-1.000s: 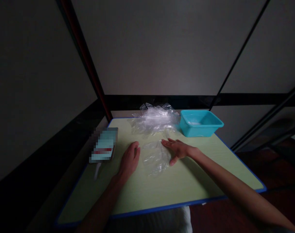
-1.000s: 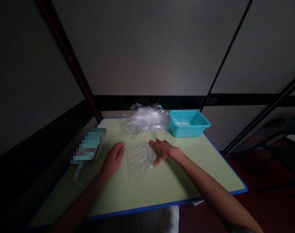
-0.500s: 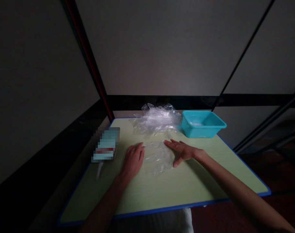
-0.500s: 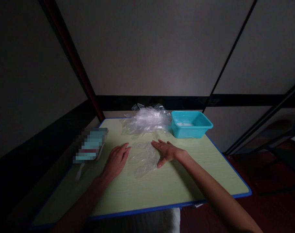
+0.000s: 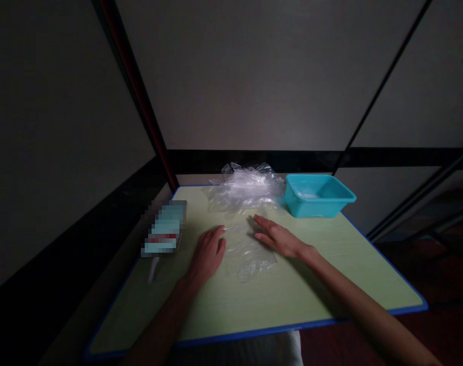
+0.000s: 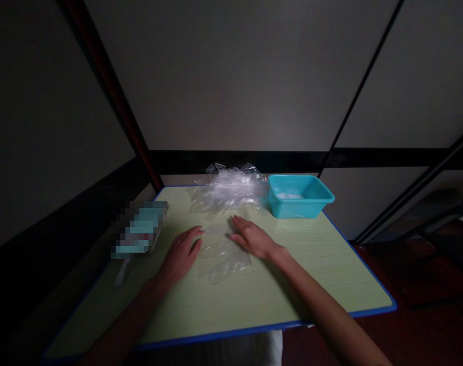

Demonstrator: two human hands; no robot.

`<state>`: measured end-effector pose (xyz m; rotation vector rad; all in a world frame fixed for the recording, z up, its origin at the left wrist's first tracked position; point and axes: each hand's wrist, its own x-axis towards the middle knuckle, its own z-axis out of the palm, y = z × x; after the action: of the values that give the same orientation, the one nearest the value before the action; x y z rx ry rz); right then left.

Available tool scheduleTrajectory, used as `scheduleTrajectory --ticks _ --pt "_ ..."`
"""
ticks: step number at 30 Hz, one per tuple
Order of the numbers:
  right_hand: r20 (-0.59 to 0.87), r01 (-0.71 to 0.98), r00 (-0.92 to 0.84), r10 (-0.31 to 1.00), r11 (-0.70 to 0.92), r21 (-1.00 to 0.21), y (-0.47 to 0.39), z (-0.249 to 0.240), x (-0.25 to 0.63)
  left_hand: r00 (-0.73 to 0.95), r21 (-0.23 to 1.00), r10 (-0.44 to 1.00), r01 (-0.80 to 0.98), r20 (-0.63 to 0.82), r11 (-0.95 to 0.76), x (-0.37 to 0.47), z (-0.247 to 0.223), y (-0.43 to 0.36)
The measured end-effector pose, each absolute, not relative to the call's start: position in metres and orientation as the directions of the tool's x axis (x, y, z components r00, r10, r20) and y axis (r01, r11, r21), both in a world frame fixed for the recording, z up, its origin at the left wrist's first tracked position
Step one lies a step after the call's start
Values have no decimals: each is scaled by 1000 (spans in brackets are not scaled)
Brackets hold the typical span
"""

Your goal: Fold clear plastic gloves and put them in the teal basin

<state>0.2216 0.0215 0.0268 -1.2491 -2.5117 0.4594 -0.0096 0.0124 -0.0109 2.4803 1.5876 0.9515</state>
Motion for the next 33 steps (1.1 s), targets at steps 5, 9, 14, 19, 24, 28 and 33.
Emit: scheduleTrajectory --ticks 5,9,14,19,24,28,33 --pt "156 810 -511 845 534 -240 12 4 198 276 354 841 813 466 -463 -9 -11 12" --pt "119 839 -515 849 527 -132 9 -3 197 265 367 854 816 448 -446 -11 -13 12" --pt "112 846 -515 850 525 -98 8 -4 198 170 429 886 825 432 -367 -4 -11 12" --pt "105 844 -517 850 526 -102 9 -7 198 366 285 866 838 340 -466 37 4 2" --pt "79 852 -505 859 511 -113 11 -9 198 414 172 894 881 174 -441 69 6 -2" --pt "89 851 -505 859 512 -116 11 -10 198 381 130 910 906 165 -403 70 -3 -3" --pt "94 858 -495 864 503 -104 10 -9 197 369 81 896 914 246 -398 63 -11 -5"
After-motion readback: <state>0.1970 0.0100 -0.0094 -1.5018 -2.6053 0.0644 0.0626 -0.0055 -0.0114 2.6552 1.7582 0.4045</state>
